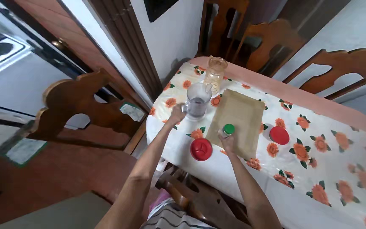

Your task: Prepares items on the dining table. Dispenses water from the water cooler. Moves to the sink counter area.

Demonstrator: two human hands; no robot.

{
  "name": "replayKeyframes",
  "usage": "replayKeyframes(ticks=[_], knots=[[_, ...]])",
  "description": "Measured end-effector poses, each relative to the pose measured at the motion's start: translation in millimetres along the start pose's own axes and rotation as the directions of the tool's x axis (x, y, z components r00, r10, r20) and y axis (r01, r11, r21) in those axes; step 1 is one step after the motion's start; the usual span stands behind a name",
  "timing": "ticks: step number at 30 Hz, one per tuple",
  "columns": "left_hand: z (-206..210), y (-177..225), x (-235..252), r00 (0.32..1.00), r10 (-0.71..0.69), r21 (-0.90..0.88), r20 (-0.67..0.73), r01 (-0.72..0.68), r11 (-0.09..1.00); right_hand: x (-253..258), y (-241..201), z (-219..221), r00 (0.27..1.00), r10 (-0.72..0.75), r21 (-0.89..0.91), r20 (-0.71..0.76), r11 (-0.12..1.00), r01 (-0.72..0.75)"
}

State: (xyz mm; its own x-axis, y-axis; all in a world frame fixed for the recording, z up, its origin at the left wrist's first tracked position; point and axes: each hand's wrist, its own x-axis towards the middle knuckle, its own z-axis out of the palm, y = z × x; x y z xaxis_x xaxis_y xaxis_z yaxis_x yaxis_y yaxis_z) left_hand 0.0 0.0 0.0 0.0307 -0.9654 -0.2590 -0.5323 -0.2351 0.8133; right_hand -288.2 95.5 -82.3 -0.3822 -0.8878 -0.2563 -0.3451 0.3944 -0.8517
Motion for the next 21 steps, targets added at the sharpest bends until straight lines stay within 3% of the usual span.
replayKeyframes(ticks=[2,5,8,12,15,17,21], knots=[[9.1,-7.5,7.8,0.992,0.01,0.023,0.122,-0.013,1.0,-3.2,5.2,1.1,1.0,-0.017,0.015,0.004,1.0,0.017],[14.2,-3.1,14.1,0.997,0.073,-0.023,0.039,-0.072,0.997,-12.1,13.6,-3.1,0.998,0.037,-0.037,0.044,0.999,-0.035],[9.4,9.9,30.9,0.999,0.007,-0.04,0.043,-0.006,0.999,-22.3,6.5,-13.0,0.984,0.12,-0.246,0.135,0.966,-0.085],[5.4,7.7,37.8,0.999,0.009,-0.078,0.052,-0.005,0.997,-39.5,-16.5,-32.2,0.897,0.294,-0.489,0.33,0.866,-0.104],[-2.1,-13.5,10.9,0.995,0.095,-0.152,-0.013,-0.096,0.984,-48.1,-36.0,-47.3,0.814,0.291,-0.525,0.503,0.851,0.021],[-20.4,-23.8,-13.4,0.996,0.082,-0.239,-0.024,-0.085,0.967,-56.8,-61.8,-55.1,0.768,0.273,-0.513,0.58,0.854,0.084],[-95.9,-30.4,-76.6,0.988,0.149,-0.36,-0.046,-0.156,0.92,-88.3,-129.4,-64.2,0.722,0.197,-0.469,0.663,0.861,0.196]])
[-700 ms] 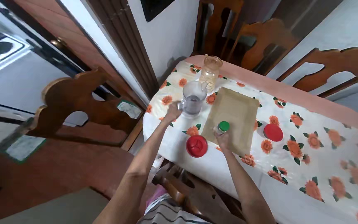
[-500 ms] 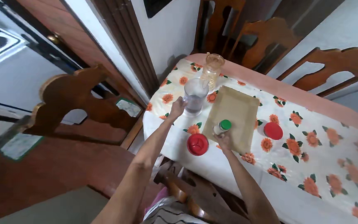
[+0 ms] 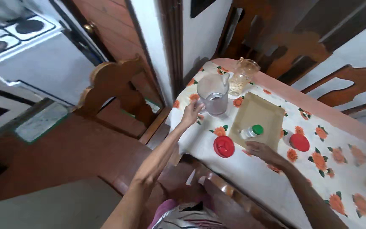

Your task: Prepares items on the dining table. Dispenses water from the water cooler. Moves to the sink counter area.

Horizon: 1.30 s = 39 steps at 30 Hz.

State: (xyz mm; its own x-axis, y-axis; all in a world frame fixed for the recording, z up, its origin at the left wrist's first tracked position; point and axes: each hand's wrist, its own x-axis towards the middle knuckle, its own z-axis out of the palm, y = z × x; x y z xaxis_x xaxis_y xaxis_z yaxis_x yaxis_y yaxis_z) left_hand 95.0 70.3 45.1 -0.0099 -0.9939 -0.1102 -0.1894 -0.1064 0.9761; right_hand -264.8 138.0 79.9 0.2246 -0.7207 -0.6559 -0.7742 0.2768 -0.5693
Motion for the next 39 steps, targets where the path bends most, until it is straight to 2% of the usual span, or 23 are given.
replayKeyframes(ticks=[4,7,11,13,16,21,25,29,32,36,39], knots=[[-105.9,31.4,-85.7,0.991,0.127,0.081,-0.042,-0.123,0.989,-43.0,-78.0,14.7,0.978,-0.173,-0.037,-0.119,0.985,0.169],[-186.2,34.9,-160.3,0.982,0.143,0.085,-0.123,-0.133,0.987,-57.4,-132.4,48.4,0.9,-0.401,-0.067,-0.172,0.916,0.395],[-270.4,11.4,-269.8,0.957,0.092,0.065,-0.275,-0.077,0.995,-53.1,-212.9,117.7,0.812,-0.583,-0.005,0.025,0.813,0.583],[-300.9,-3.3,-316.3,0.932,0.028,0.078,-0.363,0.001,0.997,-37.4,-244.9,164.0,0.763,-0.633,0.05,0.133,0.773,0.633],[-339.2,-29.0,-361.0,0.865,-0.066,0.115,-0.497,0.141,0.983,-8.0,-284.3,248.7,0.737,-0.597,0.174,0.316,0.8,0.574],[-406.4,-80.9,-383.8,0.739,-0.221,0.044,-0.637,0.321,0.946,51.9,-340.0,391.9,0.697,-0.444,0.153,0.563,0.885,0.441],[-474.9,-114.8,-384.9,0.628,-0.316,-0.036,-0.711,0.416,0.909,104.0,-408.8,469.1,0.615,-0.506,0.245,0.605,0.853,0.461],[-548.3,-133.9,-376.3,0.492,-0.412,-0.166,-0.767,0.469,0.868,153.6,-515.6,506.8,0.612,-0.527,0.243,0.589,0.838,0.488],[-608.0,-140.4,-361.7,0.402,-0.429,-0.217,-0.809,0.474,0.854,197.6,-610.5,528.3,0.598,-0.574,0.248,0.56,0.804,0.54],[-672.2,-142.1,-347.1,0.242,-0.443,-0.312,-0.863,0.434,0.845,246.3,-714.2,567.9,0.536,-0.595,0.225,0.599,0.767,0.6],[-726.7,-151.9,-338.4,0.111,-0.413,-0.349,-0.904,0.366,0.863,275.0,-777.8,599.7,0.485,-0.589,0.31,0.647,0.783,0.539]])
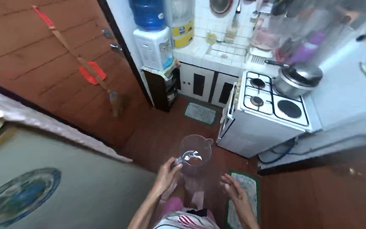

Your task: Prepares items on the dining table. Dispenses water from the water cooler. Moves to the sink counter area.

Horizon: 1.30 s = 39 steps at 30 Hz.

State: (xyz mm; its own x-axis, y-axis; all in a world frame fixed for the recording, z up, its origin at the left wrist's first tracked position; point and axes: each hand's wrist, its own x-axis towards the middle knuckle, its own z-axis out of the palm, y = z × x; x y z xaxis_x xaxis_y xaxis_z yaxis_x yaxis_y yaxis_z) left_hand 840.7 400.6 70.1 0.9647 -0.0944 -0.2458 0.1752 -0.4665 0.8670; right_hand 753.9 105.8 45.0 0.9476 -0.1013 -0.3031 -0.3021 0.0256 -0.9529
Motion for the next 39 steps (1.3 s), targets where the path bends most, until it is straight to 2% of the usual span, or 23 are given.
replayKeyframes(ticks=[2,5,14,21,25,29,32,34,39], knots=[[-4.8,4.4,39.6,0.998,-0.028,-0.031,-0.061,0.026,0.999,47.6,-6.5,-1.0,0.999,0.017,0.054,-0.029,0.998,-0.015],[-12.2,8.4,102.0,0.994,-0.05,-0.031,-0.101,0.047,0.998,125.2,-18.7,0.2,0.998,-0.027,-0.025,-0.064,0.999,0.025],[-57.3,33.1,312.0,0.992,-0.079,-0.031,-0.098,0.076,0.997,338.4,-114.0,33.2,0.996,-0.054,-0.061,0.066,0.996,0.058],[-82.7,47.5,486.8,0.983,-0.133,0.0,-0.125,0.134,0.991,472.3,-151.6,31.8,0.998,-0.035,-0.05,0.059,0.998,0.038],[-90.0,46.7,590.4,0.963,-0.178,-0.044,-0.203,0.172,0.984,559.1,-173.4,23.8,0.999,0.012,-0.006,0.036,1.0,-0.011],[-97.1,48.6,685.7,0.922,-0.254,-0.117,-0.291,0.229,0.966,671.2,-221.4,33.9,0.993,-0.067,-0.051,0.102,0.996,0.072],[-109.8,54.2,753.7,0.896,-0.281,-0.148,-0.343,0.244,0.958,767.1,-282.2,69.3,0.941,-0.182,-0.107,0.285,0.97,0.22],[-117.3,53.0,787.0,0.88,-0.303,-0.168,-0.366,0.258,0.951,827.4,-314.1,104.5,0.886,-0.187,-0.146,0.425,0.952,0.271],[-144.4,43.3,866.6,0.842,-0.374,-0.198,-0.39,0.32,0.927,964.2,-368.9,227.0,0.808,-0.089,-0.154,0.583,0.964,0.217]])
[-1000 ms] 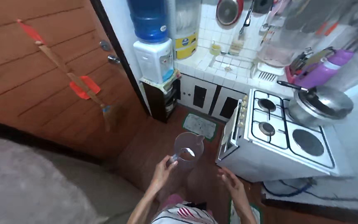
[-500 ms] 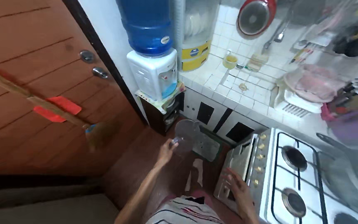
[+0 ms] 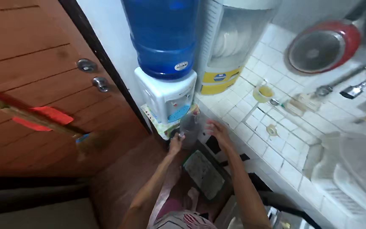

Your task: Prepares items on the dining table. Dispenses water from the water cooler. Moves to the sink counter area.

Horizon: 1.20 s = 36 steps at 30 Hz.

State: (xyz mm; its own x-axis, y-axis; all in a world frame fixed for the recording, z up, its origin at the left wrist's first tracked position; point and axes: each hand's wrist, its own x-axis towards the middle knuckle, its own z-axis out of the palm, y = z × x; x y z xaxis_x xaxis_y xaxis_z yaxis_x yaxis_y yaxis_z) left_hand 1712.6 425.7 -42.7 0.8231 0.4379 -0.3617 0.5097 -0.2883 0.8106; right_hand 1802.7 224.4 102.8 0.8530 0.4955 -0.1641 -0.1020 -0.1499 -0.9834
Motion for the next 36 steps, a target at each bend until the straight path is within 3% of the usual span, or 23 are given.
replayKeyframes(ticks=[6,11,16,20,27,29,31,33,36], knots=[[-2.6,9.5,75.7,0.999,-0.045,0.014,0.018,0.045,0.999,186.3,9.5,45.5,0.972,0.217,0.085,0.089,0.971,-0.224],[-4.9,14.7,106.1,0.997,-0.06,0.011,0.043,0.059,0.998,259.0,35.8,54.1,0.905,0.376,-0.067,0.201,0.927,-0.37],[0.6,25.5,114.8,0.993,-0.117,0.015,0.034,0.116,0.993,280.3,52.1,30.9,0.869,0.366,-0.234,0.334,0.925,-0.299],[8.8,36.6,114.4,0.989,-0.141,-0.062,-0.047,0.138,0.988,293.6,59.6,22.6,0.824,0.297,-0.208,0.483,0.953,-0.221],[32.3,47.1,112.5,0.973,-0.153,-0.177,-0.171,0.123,0.976,295.6,62.1,1.6,0.826,0.214,-0.321,0.522,0.946,-0.042],[36.9,52.7,112.2,0.967,-0.157,-0.177,-0.2,0.122,0.977,288.4,48.3,-9.4,0.819,0.188,-0.232,0.542,0.97,-0.069],[41.0,59.7,110.9,0.958,-0.186,-0.188,-0.22,0.146,0.971,278.8,25.2,-22.5,0.776,0.202,-0.086,0.597,0.978,-0.188],[44.6,65.0,108.7,0.947,-0.218,-0.201,-0.238,0.172,0.964,273.6,15.0,-35.3,0.757,0.263,-0.058,0.598,0.956,-0.287],[50.9,69.0,109.5,0.937,-0.234,-0.224,-0.259,0.177,0.958,272.6,37.4,-52.7,0.856,0.307,-0.053,0.416,0.948,-0.314]])
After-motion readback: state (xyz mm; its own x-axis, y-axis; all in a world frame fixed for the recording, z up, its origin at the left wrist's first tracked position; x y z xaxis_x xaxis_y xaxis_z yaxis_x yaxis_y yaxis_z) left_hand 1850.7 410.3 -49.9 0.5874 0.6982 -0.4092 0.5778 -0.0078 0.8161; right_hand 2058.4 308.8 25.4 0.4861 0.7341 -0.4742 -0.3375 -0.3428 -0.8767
